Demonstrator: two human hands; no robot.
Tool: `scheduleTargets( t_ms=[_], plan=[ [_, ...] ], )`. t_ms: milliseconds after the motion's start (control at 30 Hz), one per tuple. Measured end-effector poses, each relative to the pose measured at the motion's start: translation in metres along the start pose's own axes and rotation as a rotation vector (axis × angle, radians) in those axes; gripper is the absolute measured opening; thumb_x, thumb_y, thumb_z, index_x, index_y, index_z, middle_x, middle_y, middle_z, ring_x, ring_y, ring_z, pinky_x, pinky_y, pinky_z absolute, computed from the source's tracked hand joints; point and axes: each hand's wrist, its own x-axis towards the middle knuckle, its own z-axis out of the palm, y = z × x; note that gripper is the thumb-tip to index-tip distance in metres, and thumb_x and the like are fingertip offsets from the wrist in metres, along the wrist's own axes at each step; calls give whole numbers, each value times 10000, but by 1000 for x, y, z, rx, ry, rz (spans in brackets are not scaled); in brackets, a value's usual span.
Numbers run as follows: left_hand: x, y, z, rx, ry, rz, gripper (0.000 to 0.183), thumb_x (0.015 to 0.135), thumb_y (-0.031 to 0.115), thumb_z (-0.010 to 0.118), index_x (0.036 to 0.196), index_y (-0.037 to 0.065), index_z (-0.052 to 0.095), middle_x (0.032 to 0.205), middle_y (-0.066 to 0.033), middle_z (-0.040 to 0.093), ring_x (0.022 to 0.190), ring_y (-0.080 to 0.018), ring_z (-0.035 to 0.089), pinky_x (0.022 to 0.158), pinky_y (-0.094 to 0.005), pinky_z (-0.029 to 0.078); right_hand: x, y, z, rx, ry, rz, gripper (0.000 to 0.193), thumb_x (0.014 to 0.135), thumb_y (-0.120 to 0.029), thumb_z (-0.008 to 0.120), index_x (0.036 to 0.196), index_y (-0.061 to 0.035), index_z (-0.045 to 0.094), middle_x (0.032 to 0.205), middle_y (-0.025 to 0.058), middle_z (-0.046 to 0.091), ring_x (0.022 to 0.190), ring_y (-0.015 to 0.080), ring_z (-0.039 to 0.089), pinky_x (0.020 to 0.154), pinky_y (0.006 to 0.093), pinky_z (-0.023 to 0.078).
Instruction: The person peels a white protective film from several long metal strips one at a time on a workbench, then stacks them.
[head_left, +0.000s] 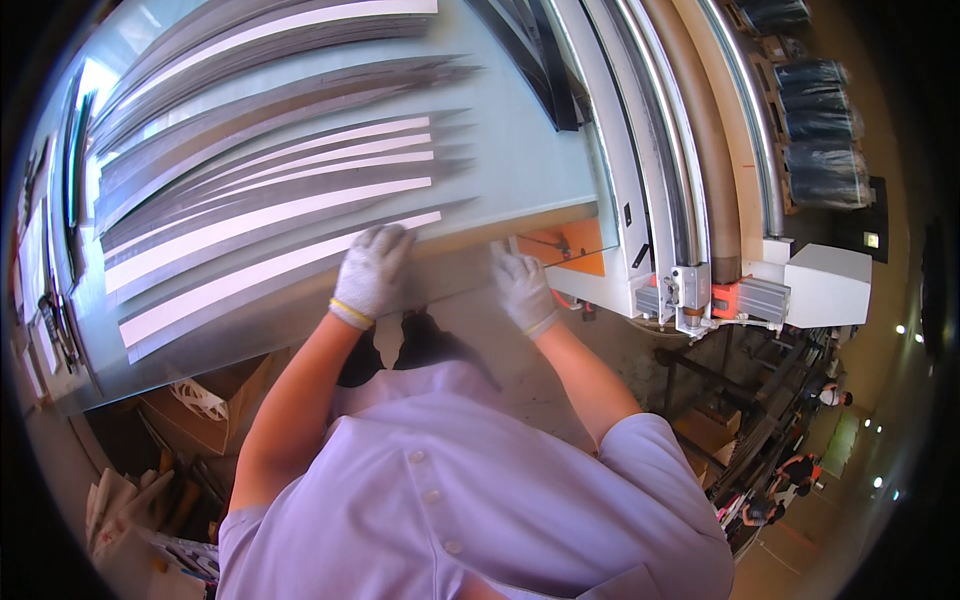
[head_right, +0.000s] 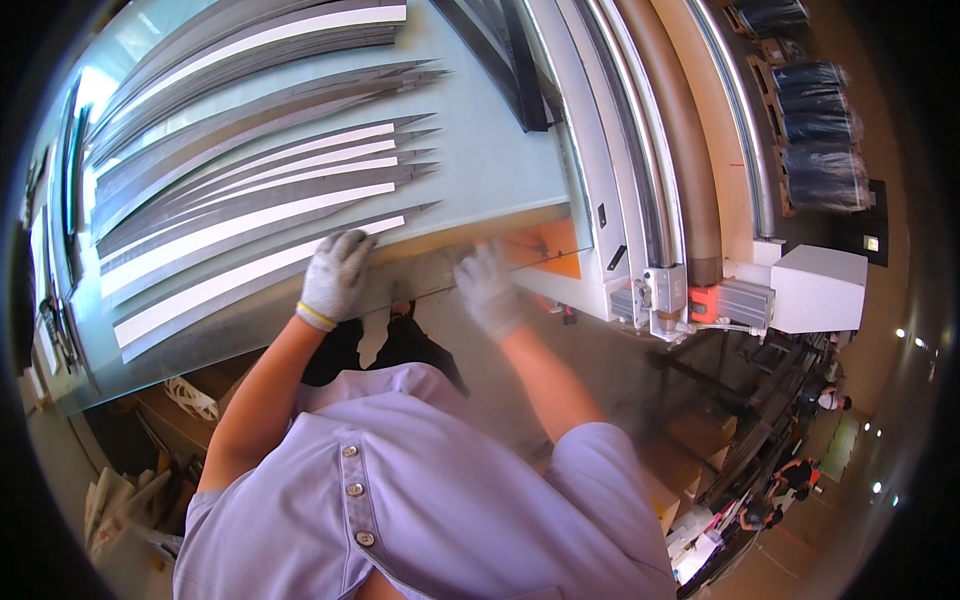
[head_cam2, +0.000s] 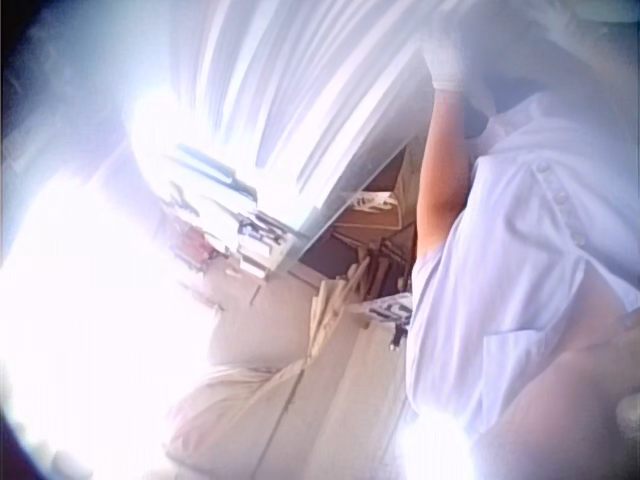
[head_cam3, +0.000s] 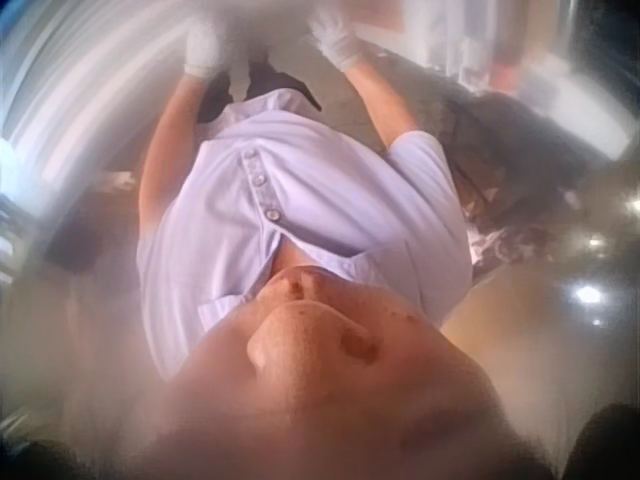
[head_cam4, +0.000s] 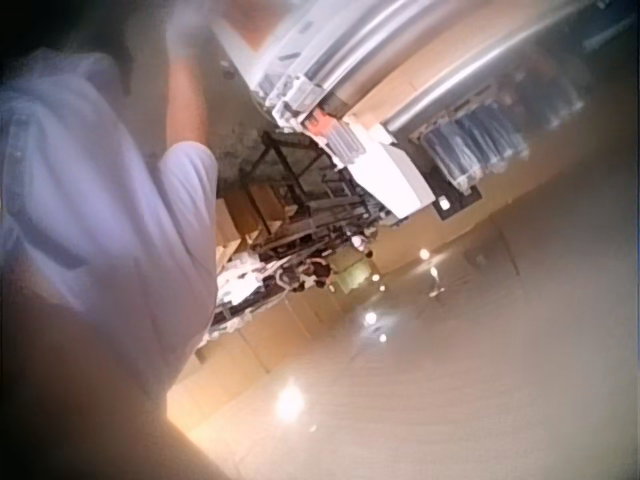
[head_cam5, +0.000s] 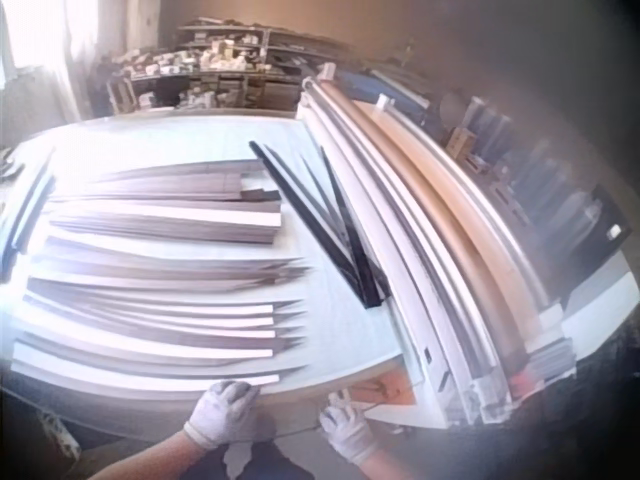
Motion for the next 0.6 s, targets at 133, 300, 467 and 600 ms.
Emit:
scheduleTargets(
  t_ms=[133, 300, 467, 600],
  plan=[
    [21, 21, 34, 79, -25, -80, 456, 826, 81, 585, 1278, 29, 620, 1266, -165, 585, 1138, -375, 590, 969, -484, 509, 9, -8, 7, 113, 106, 114, 212, 854, -250, 712, 1032, -134, 721, 1046, 87, 651, 1139, 385, 591, 994, 513, 483],
    [23, 22, 39, 112, -73, -108, 457, 850, 103, 591, 1304, 53, 604, 1267, -155, 576, 1148, -374, 589, 972, -476, 517, 95, -36, 10, 593, 300, 586, 121, 884, -119, 684, 979, -65, 736, 994, 159, 687, 975, 391, 641, 862, 467, 512],
    [27, 24, 35, 103, -152, -153, 532, 833, 118, 621, 1364, 96, 589, 1280, -140, 574, 1169, -367, 581, 991, -466, 512, 128, -41, 28, 382, 346, 552, 96, 825, -96, 707, 918, -85, 726, 908, 134, 666, 887, 381, 632, 805, 482, 511],
    [30, 28, 33, 130, -166, -171, 551, 823, 132, 640, 1371, 110, 590, 1266, -135, 577, 1168, -360, 583, 974, -464, 521, 126, -41, 28, 384, 349, 497, 79, 822, -94, 697, 896, -77, 720, 910, 142, 666, 881, 381, 628, 800, 489, 511]
  ],
)
